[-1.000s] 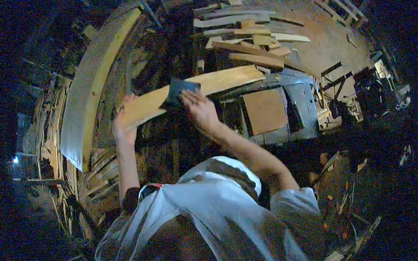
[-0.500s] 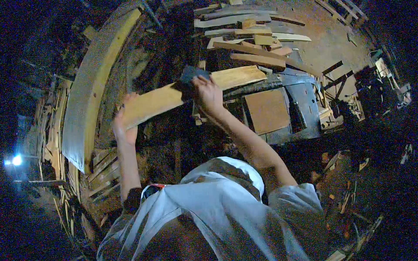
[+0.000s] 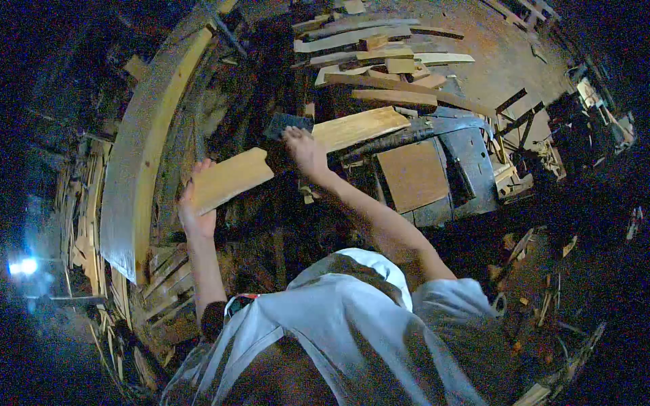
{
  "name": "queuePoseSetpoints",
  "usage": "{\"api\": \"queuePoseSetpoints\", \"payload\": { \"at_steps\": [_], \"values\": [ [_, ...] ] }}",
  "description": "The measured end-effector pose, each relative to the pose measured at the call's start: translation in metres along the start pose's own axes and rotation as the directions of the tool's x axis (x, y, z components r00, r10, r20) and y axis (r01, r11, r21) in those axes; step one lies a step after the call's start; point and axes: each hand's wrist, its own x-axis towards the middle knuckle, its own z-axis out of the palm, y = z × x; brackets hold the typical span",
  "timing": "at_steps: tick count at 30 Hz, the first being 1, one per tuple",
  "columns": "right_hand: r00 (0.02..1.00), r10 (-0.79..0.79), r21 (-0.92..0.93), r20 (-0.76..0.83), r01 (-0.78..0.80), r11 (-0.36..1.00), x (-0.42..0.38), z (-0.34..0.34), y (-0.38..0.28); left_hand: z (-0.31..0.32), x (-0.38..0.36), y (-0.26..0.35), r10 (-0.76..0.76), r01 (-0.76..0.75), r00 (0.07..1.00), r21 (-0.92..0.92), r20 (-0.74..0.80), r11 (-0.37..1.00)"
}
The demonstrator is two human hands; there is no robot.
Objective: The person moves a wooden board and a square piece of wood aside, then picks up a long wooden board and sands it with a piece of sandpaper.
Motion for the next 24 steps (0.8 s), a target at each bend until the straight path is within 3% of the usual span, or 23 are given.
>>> {"api": "queuePoseSetpoints", "payload": {
  "at_steps": [2,5,8,9,11,14,18,24],
  "values": [
    [0.993,-0.102,0.078,-0.056,0.106,0.991,-0.015,0.005,-0.004,0.001,0.003,-0.001,0.036,-0.037,0.999,0.017,0.026,0.999],
    [0.966,-0.257,-0.014,-0.007,0.257,0.966,-0.040,-0.019,-0.052,-0.006,0.005,-0.003,0.028,-0.027,0.999,-0.026,0.032,0.999],
    [0.980,-0.180,0.062,0.089,0.175,0.983,-0.022,-0.014,-0.037,-0.006,0.007,0.000,0.015,-0.016,0.998,0.006,0.058,1.000],
    [0.983,-0.181,-0.018,0.035,0.182,0.983,-0.006,-0.003,-0.032,-0.007,0.006,0.000,0.011,-0.012,0.998,0.014,0.059,1.000],
    [0.994,-0.101,-0.002,0.036,0.101,0.995,0.011,0.005,-0.026,-0.009,0.010,-0.001,-0.019,0.019,1.000,-0.080,-0.004,0.997],
    [0.982,-0.181,0.026,-0.045,0.182,0.983,-0.007,0.005,-0.031,-0.026,0.016,-0.008,0.020,-0.007,0.992,-0.102,0.127,0.995],
    [0.952,-0.307,0.071,0.010,0.306,0.949,-0.036,-0.016,-0.060,-0.014,0.011,-0.005,0.005,-0.004,1.000,-0.055,0.012,0.998],
    [0.982,-0.186,0.039,0.024,0.185,0.982,0.005,0.019,-0.038,-0.007,0.002,-0.003,0.018,-0.018,1.000,-0.015,0.014,1.000]
  ]
}}
